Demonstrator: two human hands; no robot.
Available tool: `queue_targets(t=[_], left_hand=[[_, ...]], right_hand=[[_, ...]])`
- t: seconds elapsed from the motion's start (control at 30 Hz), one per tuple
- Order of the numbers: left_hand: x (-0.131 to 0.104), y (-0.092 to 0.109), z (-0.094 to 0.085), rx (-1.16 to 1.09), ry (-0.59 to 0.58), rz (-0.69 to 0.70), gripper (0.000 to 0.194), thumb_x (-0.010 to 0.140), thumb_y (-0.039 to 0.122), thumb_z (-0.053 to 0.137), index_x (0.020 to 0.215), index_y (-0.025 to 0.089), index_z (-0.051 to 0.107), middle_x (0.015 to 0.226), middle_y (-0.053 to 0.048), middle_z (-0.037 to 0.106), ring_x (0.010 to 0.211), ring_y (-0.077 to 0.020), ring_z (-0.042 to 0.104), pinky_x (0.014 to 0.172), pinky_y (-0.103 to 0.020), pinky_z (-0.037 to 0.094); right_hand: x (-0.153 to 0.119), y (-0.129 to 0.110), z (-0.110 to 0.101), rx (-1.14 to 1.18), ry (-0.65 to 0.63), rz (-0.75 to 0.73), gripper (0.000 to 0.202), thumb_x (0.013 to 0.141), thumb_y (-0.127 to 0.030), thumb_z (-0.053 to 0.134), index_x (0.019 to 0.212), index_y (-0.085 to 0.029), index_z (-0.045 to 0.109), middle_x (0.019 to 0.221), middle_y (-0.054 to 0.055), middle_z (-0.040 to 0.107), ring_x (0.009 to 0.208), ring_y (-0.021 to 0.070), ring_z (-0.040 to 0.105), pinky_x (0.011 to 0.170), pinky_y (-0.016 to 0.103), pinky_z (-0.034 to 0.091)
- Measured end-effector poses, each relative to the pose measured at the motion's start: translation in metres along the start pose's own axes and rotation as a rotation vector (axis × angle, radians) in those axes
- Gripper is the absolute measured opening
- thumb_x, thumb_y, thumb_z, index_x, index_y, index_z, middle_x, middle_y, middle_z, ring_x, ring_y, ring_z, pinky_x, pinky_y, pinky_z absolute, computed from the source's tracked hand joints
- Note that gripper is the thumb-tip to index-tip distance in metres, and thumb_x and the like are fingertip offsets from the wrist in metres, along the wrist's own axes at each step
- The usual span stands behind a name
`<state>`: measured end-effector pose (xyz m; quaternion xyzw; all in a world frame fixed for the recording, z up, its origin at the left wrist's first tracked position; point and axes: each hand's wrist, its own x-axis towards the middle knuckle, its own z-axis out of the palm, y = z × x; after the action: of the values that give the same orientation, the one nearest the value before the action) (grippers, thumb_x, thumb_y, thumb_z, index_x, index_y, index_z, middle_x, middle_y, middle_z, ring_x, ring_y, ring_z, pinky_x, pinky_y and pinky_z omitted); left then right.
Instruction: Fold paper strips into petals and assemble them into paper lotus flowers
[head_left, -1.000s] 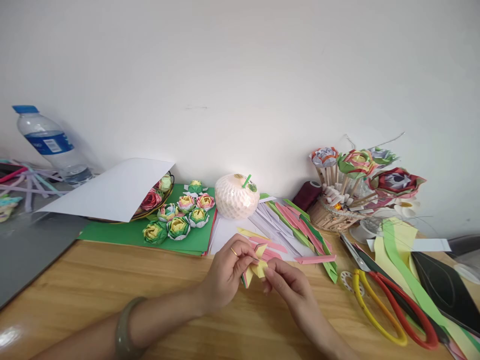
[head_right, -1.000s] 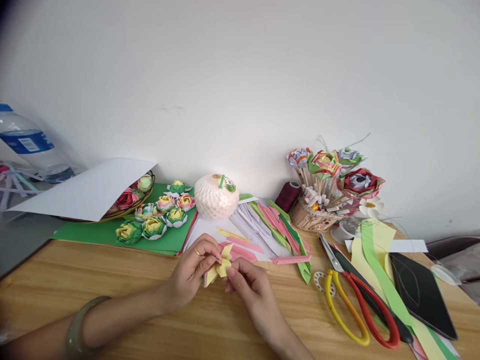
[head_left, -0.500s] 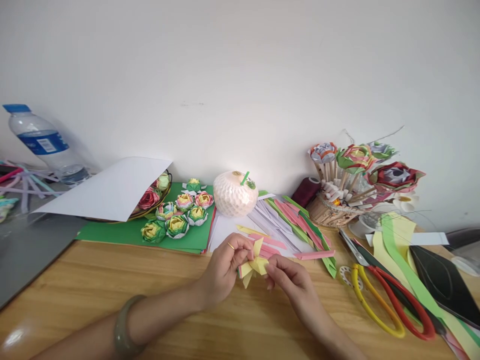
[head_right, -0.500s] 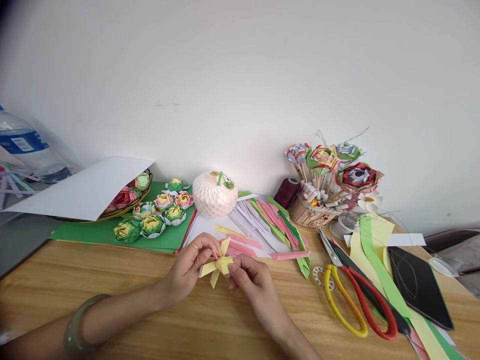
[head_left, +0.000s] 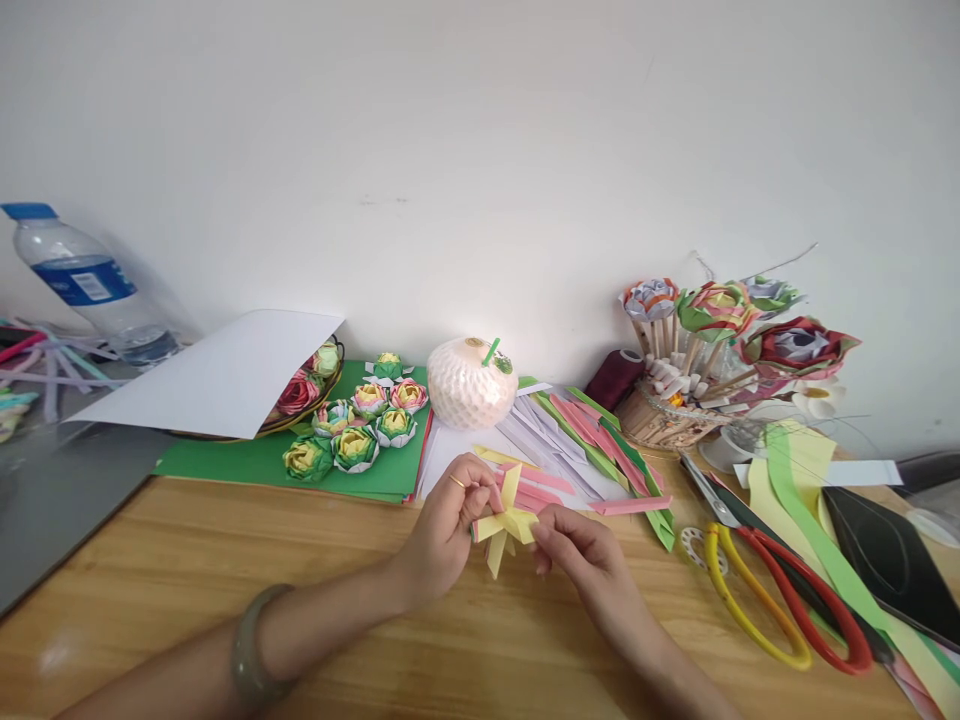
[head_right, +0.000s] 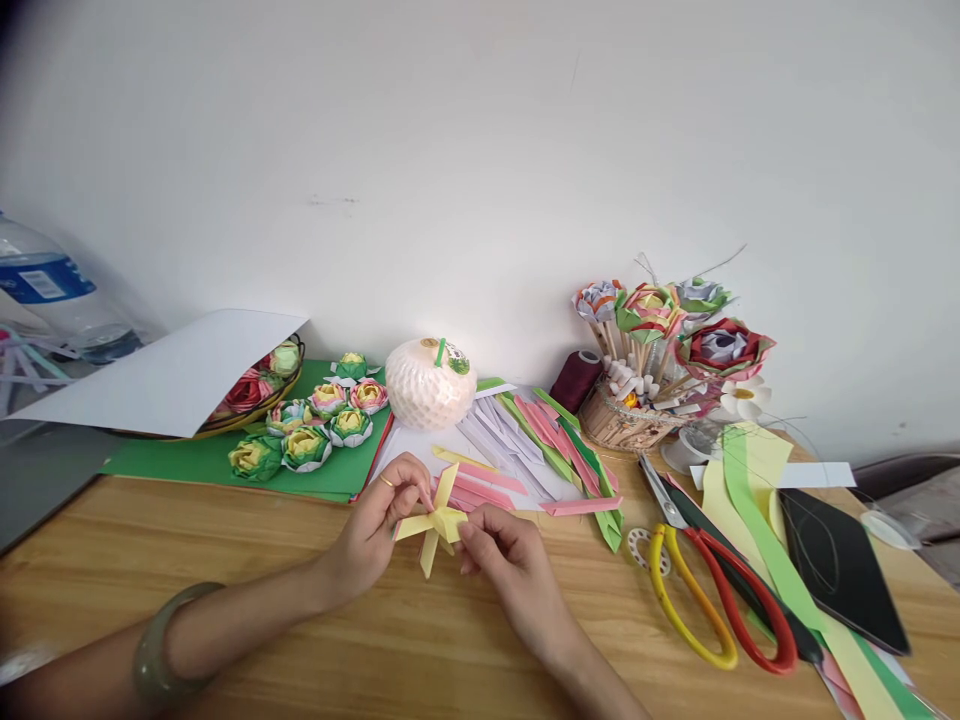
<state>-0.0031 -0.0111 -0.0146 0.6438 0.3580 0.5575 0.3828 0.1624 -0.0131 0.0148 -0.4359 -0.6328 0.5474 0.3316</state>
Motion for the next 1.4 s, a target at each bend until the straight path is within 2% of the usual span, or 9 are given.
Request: queue_targets(t=[0.17,0.3,0.43,0.5,0.6,0.9,1.13,1.27,1.4], left_hand=[[-0.001,0.001,0.001,0.046,0.073,0.046,0.020,0.093,0.023,0.030,0.082,0.020,0.048,0.078,-0.002,0.046,0.075,-0.0145,0.047,0.070,-0.029,0.040],[-0.001,0.000,-0.002,0.166,0.068,0.201,0.017,0.091,0.019,0.032,0.086,0.021,0.048,0.078,-0.002,0.048,0.075,-0.0152,0.049,0.067,-0.029,0.041],[-0.001,-0.001,-0.004,0.297,0.044,0.366,0.017,0.090,0.015,0.034,0.088,0.020,0.051,0.077,-0.003,0.051,0.074,-0.0151,0.050,0.064,-0.027,0.041],[-0.001,-0.001,-0.004,0.319,0.036,0.385,0.017,0.090,0.015,0.035,0.089,0.020,0.051,0.078,-0.004,0.053,0.074,-0.0153,0.051,0.065,-0.028,0.042],[-0.001,0.000,-0.004,0.329,0.026,0.422,0.018,0.090,0.016,0.035,0.090,0.020,0.052,0.077,-0.004,0.055,0.074,-0.0153,0.052,0.065,-0.027,0.043],[-0.003,0.005,-0.005,0.419,0.077,0.595,0.016,0.090,0.018,0.035,0.092,0.021,0.051,0.074,-0.003,0.055,0.070,-0.0140,0.052,0.062,-0.025,0.046],[-0.001,0.010,-0.006,0.449,0.111,0.686,0.015,0.089,0.018,0.037,0.094,0.020,0.051,0.076,-0.003,0.054,0.071,-0.0139,0.054,0.062,-0.025,0.048],[-0.001,0.009,-0.009,0.465,0.053,0.787,0.014,0.087,0.013,0.040,0.093,0.018,0.052,0.074,-0.003,0.057,0.071,-0.0137,0.055,0.065,-0.025,0.049],[-0.005,0.003,-0.013,0.519,-0.041,0.867,0.017,0.080,0.006,0.047,0.092,0.016,0.054,0.077,-0.004,0.061,0.077,-0.0161,0.056,0.067,-0.028,0.053]], right_hand=[[0.000,0.000,0.001,0.021,-0.009,0.020,0.038,0.080,-0.048,0.050,0.057,-0.018,0.049,0.057,-0.001,0.051,0.057,0.0125,0.047,0.059,0.024,0.039],[-0.001,0.002,0.000,-0.011,-0.026,0.031,0.035,0.083,-0.043,0.047,0.059,-0.018,0.051,0.056,-0.001,0.052,0.057,0.0131,0.050,0.059,0.025,0.041],[-0.004,0.004,0.001,-0.178,0.137,-0.147,0.018,0.085,-0.034,0.047,0.090,-0.019,0.057,0.081,0.003,0.061,0.074,0.0158,0.056,0.068,0.027,0.045],[-0.005,0.005,0.002,-0.264,0.176,-0.257,0.023,0.084,-0.031,0.051,0.104,-0.021,0.054,0.094,0.005,0.062,0.081,0.0169,0.057,0.071,0.028,0.047],[-0.006,0.006,0.004,-0.349,0.151,-0.313,0.022,0.084,-0.030,0.053,0.103,-0.021,0.058,0.095,0.006,0.064,0.077,0.0166,0.059,0.071,0.028,0.048],[-0.009,0.005,0.010,-0.223,0.141,-0.270,0.018,0.083,-0.031,0.055,0.084,-0.018,0.068,0.072,0.003,0.066,0.065,0.0153,0.059,0.063,0.025,0.048],[-0.008,0.000,0.007,0.061,-0.003,0.025,0.030,0.077,-0.043,0.060,0.079,-0.015,0.069,0.059,0.000,0.060,0.051,0.0109,0.053,0.050,0.023,0.046],[-0.015,-0.001,0.005,-0.300,0.115,-0.329,0.018,0.082,-0.027,0.055,0.094,-0.018,0.064,0.077,0.004,0.063,0.069,0.0150,0.057,0.065,0.027,0.049],[-0.020,0.002,0.004,-0.627,0.161,-0.668,0.032,0.076,-0.014,0.056,0.108,-0.020,0.055,0.095,0.008,0.058,0.087,0.0195,0.055,0.071,0.030,0.048]])
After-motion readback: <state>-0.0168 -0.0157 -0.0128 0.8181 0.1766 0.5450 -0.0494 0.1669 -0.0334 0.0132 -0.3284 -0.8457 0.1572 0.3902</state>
